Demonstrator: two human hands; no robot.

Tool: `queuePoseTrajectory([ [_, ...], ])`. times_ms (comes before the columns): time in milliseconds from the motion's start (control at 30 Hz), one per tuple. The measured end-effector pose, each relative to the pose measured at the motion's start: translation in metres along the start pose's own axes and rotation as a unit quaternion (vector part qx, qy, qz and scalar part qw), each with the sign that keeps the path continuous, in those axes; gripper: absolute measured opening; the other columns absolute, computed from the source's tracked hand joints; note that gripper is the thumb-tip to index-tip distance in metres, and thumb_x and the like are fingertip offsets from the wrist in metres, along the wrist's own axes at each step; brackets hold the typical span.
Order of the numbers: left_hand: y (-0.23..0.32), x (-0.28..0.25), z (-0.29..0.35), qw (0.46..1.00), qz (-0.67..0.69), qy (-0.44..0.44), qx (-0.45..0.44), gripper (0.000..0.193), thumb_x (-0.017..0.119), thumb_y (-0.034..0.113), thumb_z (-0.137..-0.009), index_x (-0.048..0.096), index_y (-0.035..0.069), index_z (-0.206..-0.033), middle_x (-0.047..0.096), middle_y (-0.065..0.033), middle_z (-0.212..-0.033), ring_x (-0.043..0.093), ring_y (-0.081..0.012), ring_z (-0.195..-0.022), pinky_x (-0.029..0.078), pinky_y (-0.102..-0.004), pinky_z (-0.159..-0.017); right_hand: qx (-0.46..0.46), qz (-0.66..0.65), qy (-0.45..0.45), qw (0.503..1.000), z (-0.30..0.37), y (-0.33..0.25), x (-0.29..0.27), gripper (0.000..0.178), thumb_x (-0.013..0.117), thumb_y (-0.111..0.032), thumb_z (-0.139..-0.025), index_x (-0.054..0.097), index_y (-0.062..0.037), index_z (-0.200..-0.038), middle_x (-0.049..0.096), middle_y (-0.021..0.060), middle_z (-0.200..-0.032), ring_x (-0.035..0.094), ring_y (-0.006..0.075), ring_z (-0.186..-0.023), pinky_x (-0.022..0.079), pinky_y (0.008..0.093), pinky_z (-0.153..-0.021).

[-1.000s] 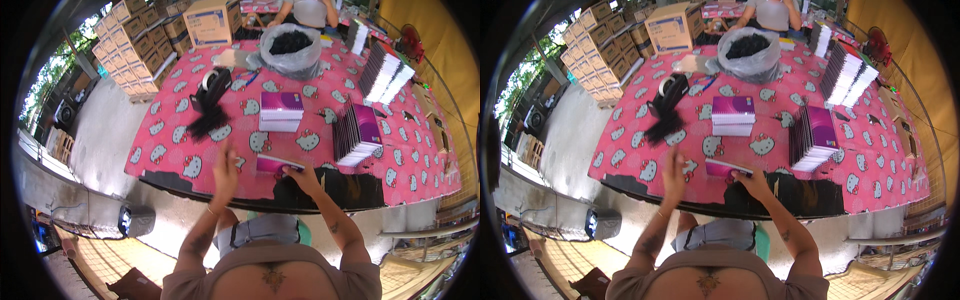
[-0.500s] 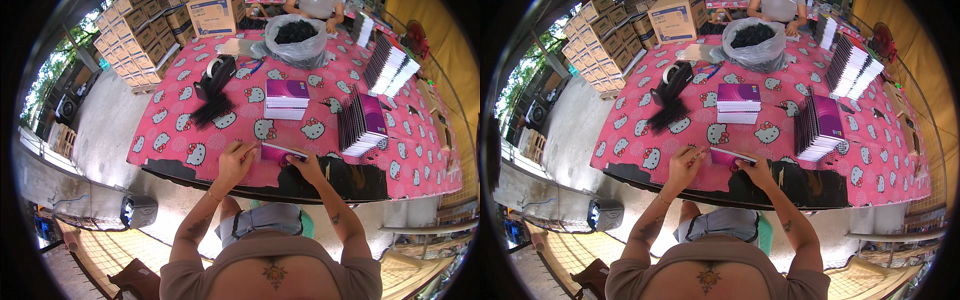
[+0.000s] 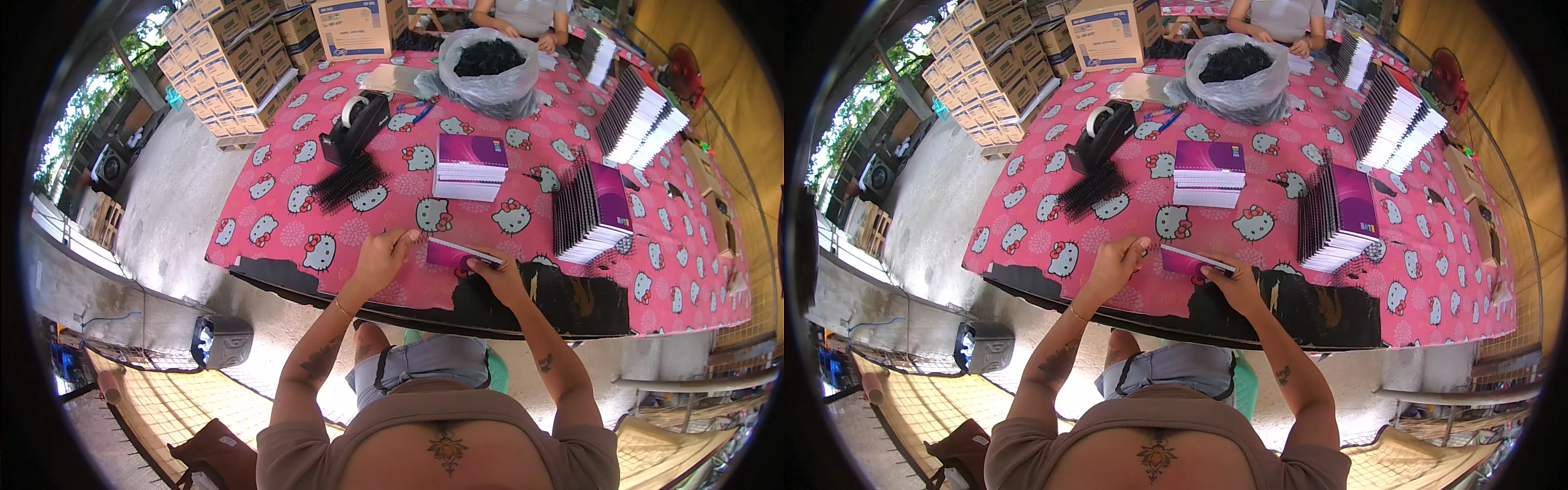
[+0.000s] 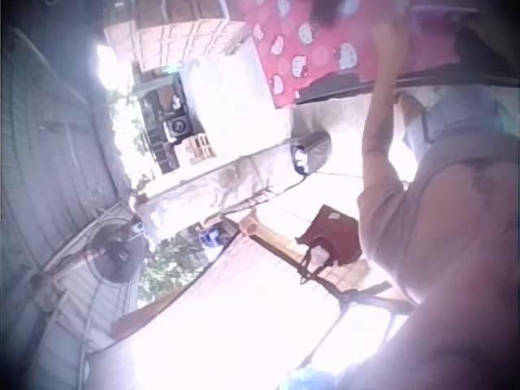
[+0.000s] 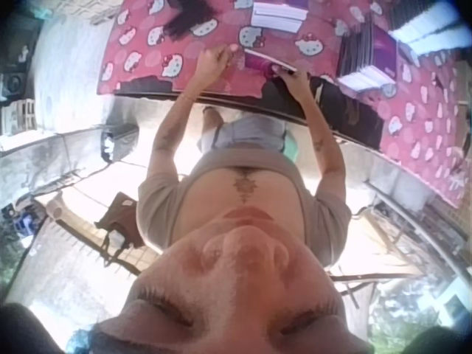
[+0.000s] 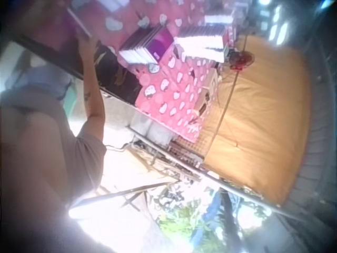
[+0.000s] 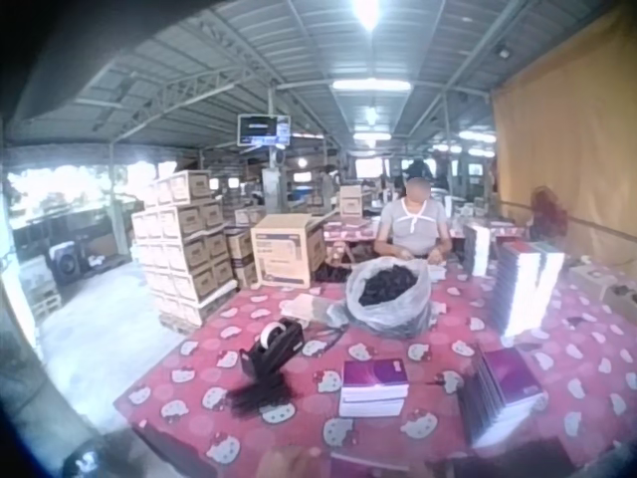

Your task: The person picks up individual purple boxes, folds the ends, and places them into a stack on a table.

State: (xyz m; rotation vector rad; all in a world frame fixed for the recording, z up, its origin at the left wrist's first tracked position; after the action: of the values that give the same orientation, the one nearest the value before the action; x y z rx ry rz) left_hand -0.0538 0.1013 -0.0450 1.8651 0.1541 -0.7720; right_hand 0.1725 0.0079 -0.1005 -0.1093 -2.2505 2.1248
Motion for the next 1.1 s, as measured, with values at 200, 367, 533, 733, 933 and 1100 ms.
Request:
queuePoseTrajectory([
  [200,0.028,-0.006,-0.005,0.988,0.033,0.027,0.152,0.018,0.068,0.021,-0.095,0.068,0.003,-0.093,0.060,-0.0086,-0.067,0.060,-0.0196,-0.059,0.045,-0.0313,-0.056,0.002,0.012,-0.003,1.000,-0.001,0.003,-0.003,0.029,0.069,-0.008,-0.094,0.069,-0.0022,-0.122,0.071,0.0008,-0.104,0.061,0.0077,-0.094,0.048,0.0251,-0.085],
  [367,0.026,0.001,-0.011,0.966,-0.068,-0.083,0.233,0.020,0.072,0.019,-0.089,0.067,0.007,-0.104,0.062,-0.0104,-0.089,0.063,-0.0248,-0.076,0.049,-0.0363,-0.067,-0.013,0.063,-0.010,0.998,0.004,-0.004,-0.002,0.029,0.070,-0.007,-0.093,0.070,-0.0023,-0.121,0.070,-0.0003,-0.099,0.059,0.0072,-0.092,0.046,0.0241,-0.084],
  [533,0.048,0.008,-0.005,0.961,-0.193,-0.077,0.184,0.043,0.064,0.035,-0.093,0.061,0.008,-0.126,0.055,-0.0160,-0.132,0.057,-0.0366,-0.116,0.042,-0.0517,-0.097,0.003,-0.006,0.023,1.000,0.011,-0.016,0.009,0.027,0.070,-0.007,-0.092,0.070,-0.0005,-0.118,0.070,0.0006,-0.098,0.059,0.0074,-0.093,0.046,0.0249,-0.085],
  [733,0.028,0.061,0.066,0.884,-0.408,-0.036,0.224,0.081,0.054,0.051,-0.094,0.034,-0.005,-0.150,0.031,-0.0235,-0.158,0.026,-0.0420,-0.148,0.011,-0.0677,-0.116,0.031,-0.089,0.090,0.991,0.017,-0.029,0.017,0.025,0.068,-0.006,-0.093,0.069,0.0002,-0.117,0.069,-0.0005,-0.101,0.060,0.0072,-0.091,0.049,0.0249,-0.083],
  [933,0.064,0.043,0.040,0.884,-0.422,-0.036,0.199,0.083,0.056,0.058,-0.089,0.042,0.000,-0.147,0.039,-0.0204,-0.154,0.035,-0.0363,-0.145,0.024,-0.0675,-0.110,0.053,-0.115,0.073,0.989,0.022,-0.029,0.025,0.029,0.069,-0.007,-0.093,0.069,-0.0003,-0.121,0.070,0.0003,-0.105,0.061,0.0071,-0.093,0.050,0.0241,-0.084],
  [1100,0.079,0.025,0.021,0.840,-0.500,0.051,0.205,0.083,0.050,0.062,-0.092,0.043,0.001,-0.147,0.042,-0.0196,-0.153,0.038,-0.0339,-0.144,0.023,-0.0644,-0.113,0.024,-0.130,0.055,0.990,0.021,-0.028,0.037,0.028,0.073,-0.009,-0.091,0.070,-0.0003,-0.117,0.070,-0.0009,-0.099,0.061,0.0065,-0.091,0.051,0.0245,-0.081],
])
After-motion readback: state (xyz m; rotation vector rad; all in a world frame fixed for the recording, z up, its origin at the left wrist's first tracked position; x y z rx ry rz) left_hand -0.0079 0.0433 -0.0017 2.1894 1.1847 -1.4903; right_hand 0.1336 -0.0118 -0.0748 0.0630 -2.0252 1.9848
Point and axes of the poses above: each hand's wrist, its own z-axis away from the middle knuckle, its own x-axis out of the palm, y = z × x, the point moved 6 cm from there along -z, towards the middle knuckle
